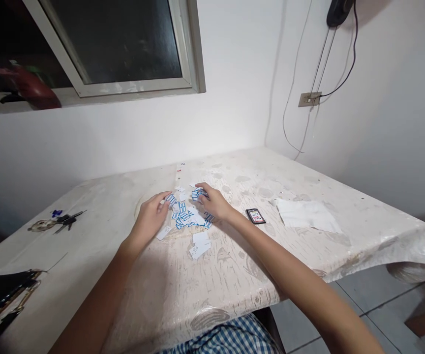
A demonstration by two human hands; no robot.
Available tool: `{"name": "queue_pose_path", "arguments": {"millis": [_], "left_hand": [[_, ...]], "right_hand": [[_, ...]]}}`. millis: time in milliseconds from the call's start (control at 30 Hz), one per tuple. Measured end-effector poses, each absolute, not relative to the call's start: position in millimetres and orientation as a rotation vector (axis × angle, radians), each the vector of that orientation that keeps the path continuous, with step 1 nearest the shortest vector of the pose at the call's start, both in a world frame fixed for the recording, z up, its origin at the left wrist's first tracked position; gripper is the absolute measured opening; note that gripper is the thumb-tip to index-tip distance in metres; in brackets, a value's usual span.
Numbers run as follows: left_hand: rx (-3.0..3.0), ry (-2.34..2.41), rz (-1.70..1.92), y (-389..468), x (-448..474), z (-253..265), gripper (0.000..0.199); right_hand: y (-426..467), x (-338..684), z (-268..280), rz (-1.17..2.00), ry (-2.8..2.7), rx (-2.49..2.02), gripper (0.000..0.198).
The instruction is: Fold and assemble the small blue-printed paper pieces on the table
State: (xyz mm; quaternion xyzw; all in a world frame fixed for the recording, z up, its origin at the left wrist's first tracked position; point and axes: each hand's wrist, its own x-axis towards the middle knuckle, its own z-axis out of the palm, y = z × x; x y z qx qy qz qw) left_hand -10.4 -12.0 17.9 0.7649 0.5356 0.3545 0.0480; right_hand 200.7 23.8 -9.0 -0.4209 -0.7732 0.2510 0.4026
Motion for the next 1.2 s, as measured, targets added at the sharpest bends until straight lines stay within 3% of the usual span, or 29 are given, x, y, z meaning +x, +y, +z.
{"name": "queue_pose_path", "arguments": {"millis": [100,200,367,633,933,1200], "left_hand": [[2.278,1.587,0.944,-6.7,-9.1,8.9,0.056],[2.341,1.647,0.705,-9.9,-13.9,4.5,0.06],[2.293,1.563,0.396,-23.5,-15.5,8.7,0.079],[2.26,1.594,0.457,-30.0,-10.8,16.0,0.075],[2.376,1.611,0.497,-21.8,-16.7,2.5,0.072],[2.406,1.685,0.483,-27.1,-15.4,7.0,0.067]], "right_hand": [[24.8,207.7,-5.8,0.5,-2.117,-1.144,0.052],[14.1,219.7,6.2,0.376,-2.237,-1.337,0.046],[-22.2,220.9,30.0,0.725,-2.694,-1.163,0.083],[-68.1,187.6,32.6,0.234,-2.976,-1.149,0.039],[-81.4,181.2,6.8,-0.1,-2.922,-1.037,0.019],[-87.9,171.2,-9.1,-0.438,-2.787,-1.125,0.026]]}}
